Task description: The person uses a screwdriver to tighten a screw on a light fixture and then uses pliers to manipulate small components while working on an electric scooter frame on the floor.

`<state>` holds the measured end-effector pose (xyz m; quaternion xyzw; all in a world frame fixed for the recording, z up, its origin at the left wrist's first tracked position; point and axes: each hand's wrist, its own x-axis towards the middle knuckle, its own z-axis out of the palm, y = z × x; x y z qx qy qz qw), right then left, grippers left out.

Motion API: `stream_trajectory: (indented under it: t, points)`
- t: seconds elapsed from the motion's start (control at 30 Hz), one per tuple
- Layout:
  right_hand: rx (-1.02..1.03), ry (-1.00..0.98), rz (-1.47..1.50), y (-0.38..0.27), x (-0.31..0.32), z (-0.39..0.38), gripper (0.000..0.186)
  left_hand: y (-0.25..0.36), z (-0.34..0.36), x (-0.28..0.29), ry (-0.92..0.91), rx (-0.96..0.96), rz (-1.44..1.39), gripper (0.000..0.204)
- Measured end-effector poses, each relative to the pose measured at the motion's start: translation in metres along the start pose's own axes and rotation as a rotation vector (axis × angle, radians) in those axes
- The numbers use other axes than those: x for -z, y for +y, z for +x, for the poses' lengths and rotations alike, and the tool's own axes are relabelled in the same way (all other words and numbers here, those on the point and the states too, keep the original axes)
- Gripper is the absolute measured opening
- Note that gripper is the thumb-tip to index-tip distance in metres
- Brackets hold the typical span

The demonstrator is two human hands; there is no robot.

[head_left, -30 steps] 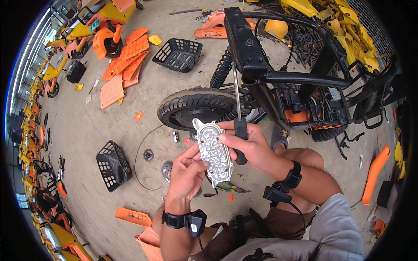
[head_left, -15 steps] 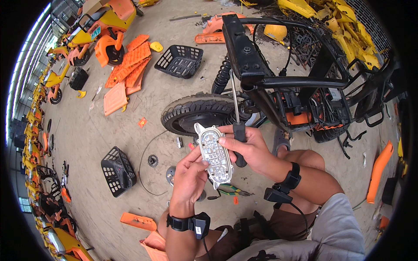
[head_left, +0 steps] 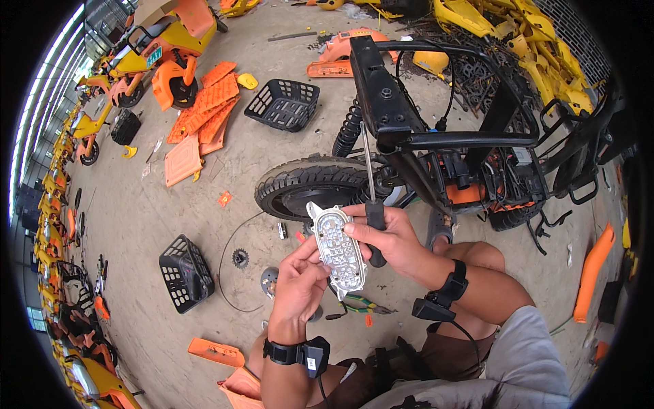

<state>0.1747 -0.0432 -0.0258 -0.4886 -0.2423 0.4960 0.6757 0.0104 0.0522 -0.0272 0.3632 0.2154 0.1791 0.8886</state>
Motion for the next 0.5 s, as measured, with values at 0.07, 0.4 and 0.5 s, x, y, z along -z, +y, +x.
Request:
stream_trajectory:
  t: [0.07,0.4,0.5]
  points:
    - [0.003,0.000,-0.003,-0.0001,-0.0005,-0.0004,0.035,-0.0005,-0.0014,0.0001,-0.011,-0.001,0.009,0.062]
    - [-0.021,-0.002,0.026,-0.0002,-0.0027,-0.0016,0.034,-0.0013,0.0000,-0.0064,0.093,-0.021,0.016,0.054]
    - [-0.024,-0.024,0.035,0.0020,0.0000,0.0004,0.034,-0.0035,0.0012,-0.0033,0.122,-0.033,0.050,0.053]
